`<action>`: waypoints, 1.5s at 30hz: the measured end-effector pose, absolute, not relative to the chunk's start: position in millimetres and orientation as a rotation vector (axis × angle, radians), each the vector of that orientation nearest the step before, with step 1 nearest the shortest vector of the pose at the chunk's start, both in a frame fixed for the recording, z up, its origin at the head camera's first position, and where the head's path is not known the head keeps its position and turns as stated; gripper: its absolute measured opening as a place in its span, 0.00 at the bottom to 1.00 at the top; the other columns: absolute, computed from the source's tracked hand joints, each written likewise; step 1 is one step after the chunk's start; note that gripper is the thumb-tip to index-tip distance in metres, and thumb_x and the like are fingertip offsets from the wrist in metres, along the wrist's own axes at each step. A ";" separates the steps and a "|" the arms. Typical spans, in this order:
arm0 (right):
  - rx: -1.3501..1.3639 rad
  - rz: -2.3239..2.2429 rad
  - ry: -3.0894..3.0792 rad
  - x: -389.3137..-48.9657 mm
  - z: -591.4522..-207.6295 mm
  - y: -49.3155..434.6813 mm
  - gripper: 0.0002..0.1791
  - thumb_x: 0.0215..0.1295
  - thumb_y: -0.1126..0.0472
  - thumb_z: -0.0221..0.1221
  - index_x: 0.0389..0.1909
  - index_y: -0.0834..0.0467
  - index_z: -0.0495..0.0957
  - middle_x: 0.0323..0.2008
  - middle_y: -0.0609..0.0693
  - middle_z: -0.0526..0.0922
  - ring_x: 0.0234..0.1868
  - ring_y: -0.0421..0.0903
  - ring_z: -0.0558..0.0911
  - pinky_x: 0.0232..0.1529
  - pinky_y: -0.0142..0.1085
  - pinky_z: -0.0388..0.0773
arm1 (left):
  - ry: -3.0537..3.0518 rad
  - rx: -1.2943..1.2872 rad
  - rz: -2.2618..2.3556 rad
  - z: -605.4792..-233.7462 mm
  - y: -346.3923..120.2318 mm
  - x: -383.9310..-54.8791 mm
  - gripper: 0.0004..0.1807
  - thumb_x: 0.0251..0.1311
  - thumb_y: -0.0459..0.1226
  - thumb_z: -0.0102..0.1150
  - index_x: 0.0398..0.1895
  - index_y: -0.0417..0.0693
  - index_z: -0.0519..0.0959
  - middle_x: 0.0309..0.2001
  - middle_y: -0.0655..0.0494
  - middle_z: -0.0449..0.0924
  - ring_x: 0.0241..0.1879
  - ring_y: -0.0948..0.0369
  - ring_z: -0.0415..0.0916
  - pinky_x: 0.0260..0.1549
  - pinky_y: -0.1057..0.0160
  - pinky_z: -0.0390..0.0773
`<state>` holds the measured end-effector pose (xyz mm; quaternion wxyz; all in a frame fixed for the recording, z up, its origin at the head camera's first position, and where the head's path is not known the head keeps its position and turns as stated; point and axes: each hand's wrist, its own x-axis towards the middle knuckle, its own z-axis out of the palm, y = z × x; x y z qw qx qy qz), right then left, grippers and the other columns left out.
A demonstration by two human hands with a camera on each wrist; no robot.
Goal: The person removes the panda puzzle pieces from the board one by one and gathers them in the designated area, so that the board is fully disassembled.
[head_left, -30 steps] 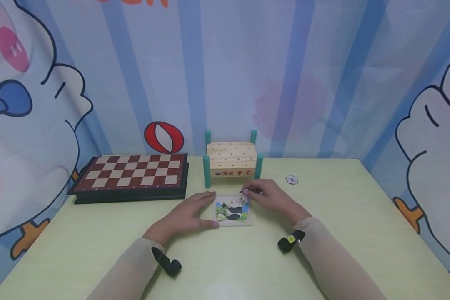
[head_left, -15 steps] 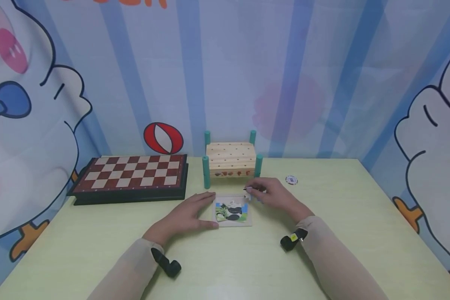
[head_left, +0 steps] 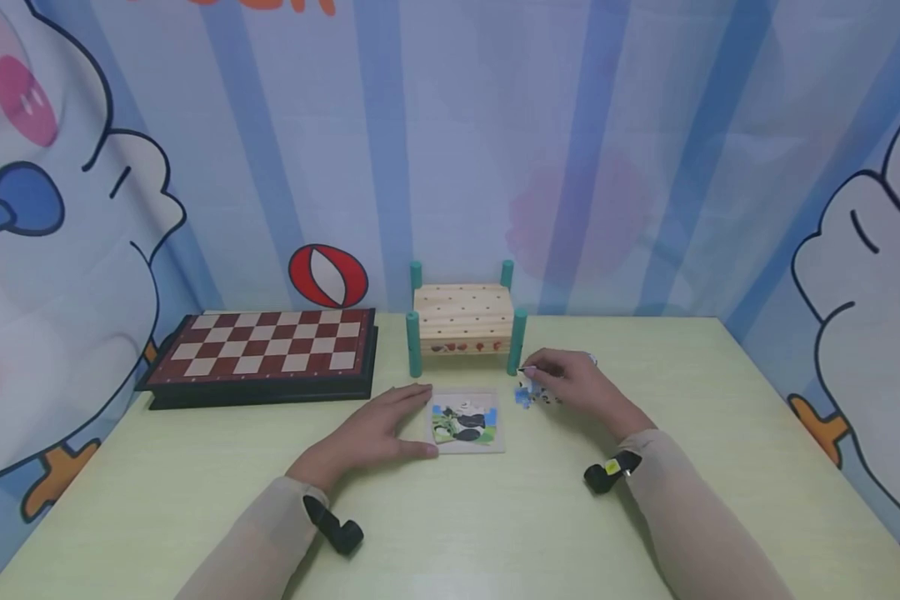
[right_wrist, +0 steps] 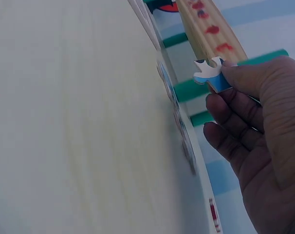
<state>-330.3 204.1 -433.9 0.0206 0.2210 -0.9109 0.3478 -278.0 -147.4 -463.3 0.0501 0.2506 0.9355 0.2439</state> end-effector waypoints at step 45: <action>0.543 1.145 -2.909 -328.5 -452.5 285.6 0.09 0.71 0.52 0.62 0.42 0.53 0.85 0.39 0.48 0.84 0.45 0.49 0.78 0.51 0.45 0.72 | 2.851 0.776 0.728 -459.2 -146.7 -275.6 0.53 0.52 0.70 0.60 0.79 0.58 0.60 0.78 0.63 0.56 0.77 0.57 0.50 0.73 0.49 0.56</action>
